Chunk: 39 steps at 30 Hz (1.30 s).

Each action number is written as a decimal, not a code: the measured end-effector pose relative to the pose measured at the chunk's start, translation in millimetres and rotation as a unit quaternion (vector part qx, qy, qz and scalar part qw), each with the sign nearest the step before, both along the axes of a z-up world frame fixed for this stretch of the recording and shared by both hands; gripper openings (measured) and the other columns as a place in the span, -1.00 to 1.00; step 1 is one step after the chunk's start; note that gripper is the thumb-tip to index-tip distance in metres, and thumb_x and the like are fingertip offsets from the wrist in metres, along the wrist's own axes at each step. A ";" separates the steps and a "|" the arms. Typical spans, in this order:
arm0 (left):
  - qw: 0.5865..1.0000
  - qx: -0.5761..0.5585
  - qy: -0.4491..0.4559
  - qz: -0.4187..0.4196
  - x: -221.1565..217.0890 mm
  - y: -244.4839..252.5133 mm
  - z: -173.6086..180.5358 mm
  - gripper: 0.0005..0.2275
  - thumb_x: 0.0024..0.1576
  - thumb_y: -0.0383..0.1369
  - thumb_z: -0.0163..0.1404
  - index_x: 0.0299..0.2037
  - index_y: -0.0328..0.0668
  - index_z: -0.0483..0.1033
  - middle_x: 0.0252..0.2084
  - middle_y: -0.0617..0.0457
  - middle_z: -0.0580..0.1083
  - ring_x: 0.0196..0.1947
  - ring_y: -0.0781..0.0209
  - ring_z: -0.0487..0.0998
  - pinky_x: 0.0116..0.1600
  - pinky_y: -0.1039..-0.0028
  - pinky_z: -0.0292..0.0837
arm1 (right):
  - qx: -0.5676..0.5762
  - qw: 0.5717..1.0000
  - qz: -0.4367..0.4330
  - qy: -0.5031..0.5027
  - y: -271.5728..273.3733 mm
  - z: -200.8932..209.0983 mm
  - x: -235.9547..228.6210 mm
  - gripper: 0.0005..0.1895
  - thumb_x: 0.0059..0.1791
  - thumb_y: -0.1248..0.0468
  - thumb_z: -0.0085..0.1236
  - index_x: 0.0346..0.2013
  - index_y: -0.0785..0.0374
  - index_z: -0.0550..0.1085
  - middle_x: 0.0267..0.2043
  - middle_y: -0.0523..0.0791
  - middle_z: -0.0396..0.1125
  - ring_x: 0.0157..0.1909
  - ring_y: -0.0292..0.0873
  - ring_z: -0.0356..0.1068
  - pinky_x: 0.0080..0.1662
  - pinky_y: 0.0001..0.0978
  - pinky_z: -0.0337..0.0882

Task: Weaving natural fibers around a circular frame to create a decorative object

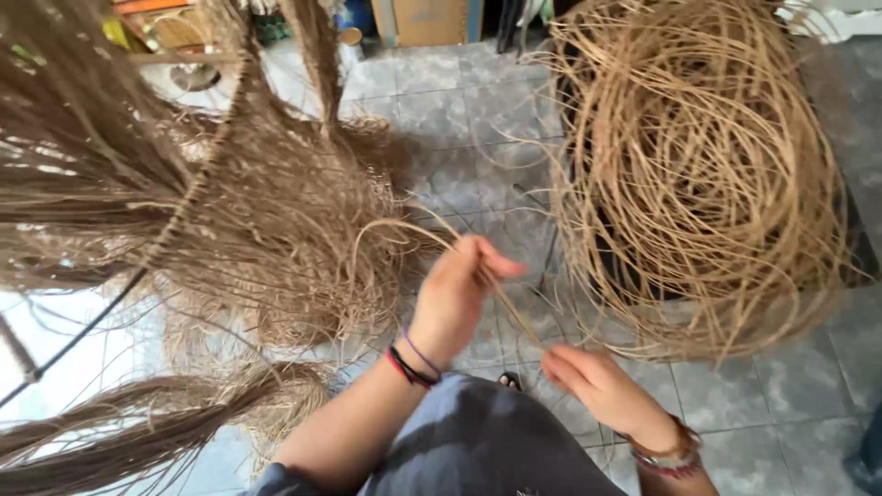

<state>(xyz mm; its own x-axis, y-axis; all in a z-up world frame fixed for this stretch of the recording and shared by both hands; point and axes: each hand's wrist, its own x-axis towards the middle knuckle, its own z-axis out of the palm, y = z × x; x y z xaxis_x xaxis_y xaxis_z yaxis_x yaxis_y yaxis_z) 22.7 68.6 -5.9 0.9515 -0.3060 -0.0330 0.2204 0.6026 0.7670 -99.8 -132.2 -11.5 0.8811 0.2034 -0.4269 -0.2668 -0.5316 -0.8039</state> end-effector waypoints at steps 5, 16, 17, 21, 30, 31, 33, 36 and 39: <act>0.998 -0.049 0.026 -0.029 7.5 25.2 -4.0 -0.72 0.40 -0.22 -0.28 -0.32 -0.15 0.33 -0.51 0.04 0.40 -0.36 0.01 0.60 -0.06 0.30 0.48 | 0.100 0.994 0.004 0.046 13.6 -23.4 14.1 -0.80 0.14 0.18 -0.12 -0.05 0.22 0.36 -0.07 -0.13 0.27 -0.05 -0.20 0.22 0.04 -0.33 0.21; 0.890 0.280 -0.155 -0.325 -25.8 63.1 -47.8 -0.56 0.45 -0.11 -0.35 -0.28 0.05 0.61 -0.21 0.18 0.63 -0.12 0.27 0.60 0.24 0.51 0.33 | 0.330 0.929 -0.163 -0.046 127.2 46.8 115.7 -0.64 0.22 0.24 -0.31 0.02 0.42 0.43 -0.55 -0.27 -0.08 -0.60 -0.37 -0.11 -0.54 -0.58 -0.05; 0.862 0.345 -0.202 -0.313 -20.5 69.1 -49.7 -0.66 0.35 -0.06 -0.26 0.00 -0.08 0.46 -0.01 0.00 0.56 0.00 0.05 0.57 0.22 0.32 0.35 | 0.231 0.958 -0.139 -0.098 128.3 44.2 113.5 -0.67 0.22 0.20 -0.31 -0.12 0.31 0.44 -0.61 -0.28 -0.05 -0.61 -0.37 -0.05 -0.52 -0.55 0.02; 0.958 0.171 -0.174 -0.150 17.9 111.0 -16.9 -0.63 0.29 -0.33 -0.06 0.30 -0.22 0.33 0.23 0.04 0.39 0.25 0.22 0.39 0.42 0.36 0.24 | -0.024 0.989 -0.048 -0.141 121.9 25.8 98.5 -0.72 0.17 0.17 -0.21 -0.23 0.07 0.51 -0.61 -0.27 0.21 -0.65 -0.33 0.14 -0.51 -0.45 0.12; 0.970 0.225 -0.056 0.078 22.5 116.2 39.6 -0.60 0.36 -0.14 -0.25 -0.34 -0.14 0.60 -0.03 -0.14 0.64 0.03 0.17 0.63 0.25 0.39 0.38 | 0.340 0.930 -0.136 0.025 108.8 -24.5 98.0 -0.69 0.21 0.24 -0.23 -0.23 0.37 0.41 -0.38 -0.06 0.24 -0.51 -0.32 -0.03 -0.39 -0.51 0.06; 0.969 0.225 -0.054 0.087 23.6 116.1 37.3 -0.60 0.36 -0.14 -0.25 -0.34 -0.14 0.60 -0.03 -0.14 0.64 0.03 0.17 0.63 0.25 0.39 0.38 | 0.339 0.932 -0.127 0.027 105.6 -23.9 103.9 -0.69 0.21 0.24 -0.23 -0.23 0.37 0.41 -0.38 -0.06 0.24 -0.51 -0.32 -0.03 -0.39 -0.51 0.06; 0.953 0.248 0.015 0.174 23.7 116.6 33.2 -0.46 0.32 -0.02 -0.34 -0.20 -0.26 0.68 -0.05 -0.16 0.66 -0.01 0.13 0.68 0.06 0.43 0.54 | 0.246 0.969 -0.005 0.013 100.2 -22.5 114.9 -0.72 0.18 0.27 -0.19 -0.28 0.36 0.42 -0.49 -0.11 0.27 -0.54 -0.31 0.12 -0.47 -0.53 0.12; 0.938 0.269 0.032 0.217 29.2 123.5 36.9 -0.53 0.31 -0.12 -0.32 -0.07 -0.26 0.66 0.00 -0.06 0.65 0.01 0.23 0.63 0.06 0.45 0.47 | 0.087 0.995 0.017 0.040 105.5 5.9 131.3 -0.66 0.13 0.21 -0.15 -0.14 0.32 0.59 -0.55 -0.09 0.48 -0.68 -0.32 0.21 -0.55 -0.52 0.26; 0.940 0.327 -0.034 0.093 19.7 109.7 15.5 -0.57 0.34 -0.16 -0.30 0.19 -0.24 0.51 0.25 -0.07 0.51 0.26 0.22 0.49 0.35 0.43 0.29 | 0.188 0.982 0.003 0.030 105.0 7.9 143.5 -0.65 0.13 0.26 -0.15 0.04 0.41 0.50 -0.49 0.05 0.51 -0.58 -0.12 0.49 -0.51 -0.40 0.45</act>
